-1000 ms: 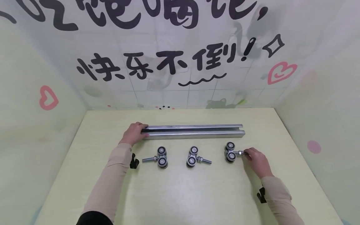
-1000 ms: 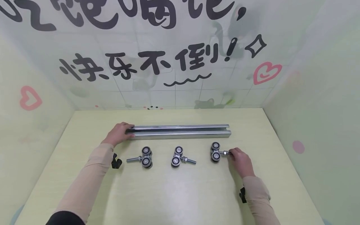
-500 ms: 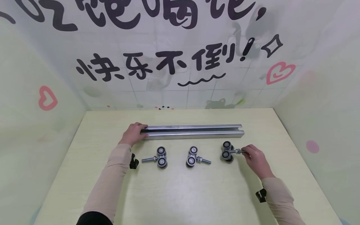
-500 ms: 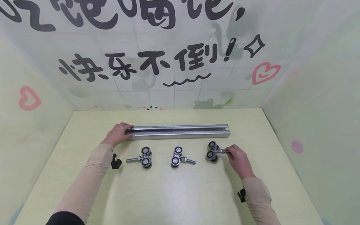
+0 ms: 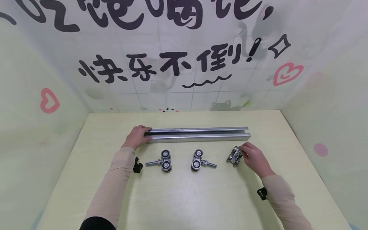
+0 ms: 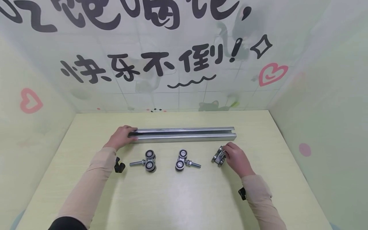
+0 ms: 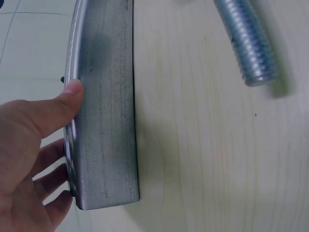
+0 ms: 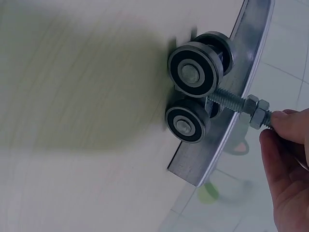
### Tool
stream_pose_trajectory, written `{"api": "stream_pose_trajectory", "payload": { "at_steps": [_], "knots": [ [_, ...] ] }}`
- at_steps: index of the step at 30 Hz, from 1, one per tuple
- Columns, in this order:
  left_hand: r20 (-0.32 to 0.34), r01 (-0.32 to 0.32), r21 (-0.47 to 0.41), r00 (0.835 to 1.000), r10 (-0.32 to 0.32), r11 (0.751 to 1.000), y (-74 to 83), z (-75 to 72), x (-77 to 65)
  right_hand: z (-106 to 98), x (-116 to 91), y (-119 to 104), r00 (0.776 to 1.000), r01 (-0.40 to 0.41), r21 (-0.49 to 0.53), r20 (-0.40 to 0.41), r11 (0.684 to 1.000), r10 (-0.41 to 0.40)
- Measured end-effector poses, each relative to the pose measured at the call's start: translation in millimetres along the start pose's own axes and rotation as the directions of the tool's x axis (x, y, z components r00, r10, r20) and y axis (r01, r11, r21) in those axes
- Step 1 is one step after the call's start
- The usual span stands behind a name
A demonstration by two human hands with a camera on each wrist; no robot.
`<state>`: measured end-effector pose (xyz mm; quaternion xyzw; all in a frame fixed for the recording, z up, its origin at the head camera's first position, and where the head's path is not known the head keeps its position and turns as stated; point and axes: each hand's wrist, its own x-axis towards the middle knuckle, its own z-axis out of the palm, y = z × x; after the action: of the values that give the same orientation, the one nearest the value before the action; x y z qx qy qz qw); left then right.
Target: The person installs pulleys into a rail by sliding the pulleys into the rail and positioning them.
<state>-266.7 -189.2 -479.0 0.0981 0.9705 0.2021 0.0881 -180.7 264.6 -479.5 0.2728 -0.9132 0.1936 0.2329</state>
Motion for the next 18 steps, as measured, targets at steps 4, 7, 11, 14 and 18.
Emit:
{"api": "stream_pose_trajectory", "payload": {
  "at_steps": [4,7,11,14,18],
  "knots": [
    [0.009,0.006,-0.005,1.000,-0.006,1.000,0.0,-1.0,0.0,0.0,1.1,-0.5,1.000,-0.018,0.014,0.019,1.000,0.018],
    [0.010,0.009,-0.008,1.000,-0.009,1.000,0.4,-1.3,-0.5,0.7,-0.8,0.7,0.999,-0.028,0.028,0.028,0.999,0.028],
    [0.010,0.009,-0.010,1.000,-0.009,1.000,0.0,-1.1,-0.7,3.1,-2.1,1.8,1.000,-0.020,0.039,0.015,0.999,0.019],
    [0.016,0.012,-0.017,1.000,-0.012,1.000,-0.2,-1.4,-0.6,3.8,-1.8,2.4,1.000,-0.015,0.036,0.011,0.999,0.014],
    [0.027,0.025,-0.032,0.999,-0.024,0.999,0.2,-1.6,0.5,2.1,1.0,3.1,0.999,-0.001,0.022,0.032,1.000,0.000]
  ]
}}
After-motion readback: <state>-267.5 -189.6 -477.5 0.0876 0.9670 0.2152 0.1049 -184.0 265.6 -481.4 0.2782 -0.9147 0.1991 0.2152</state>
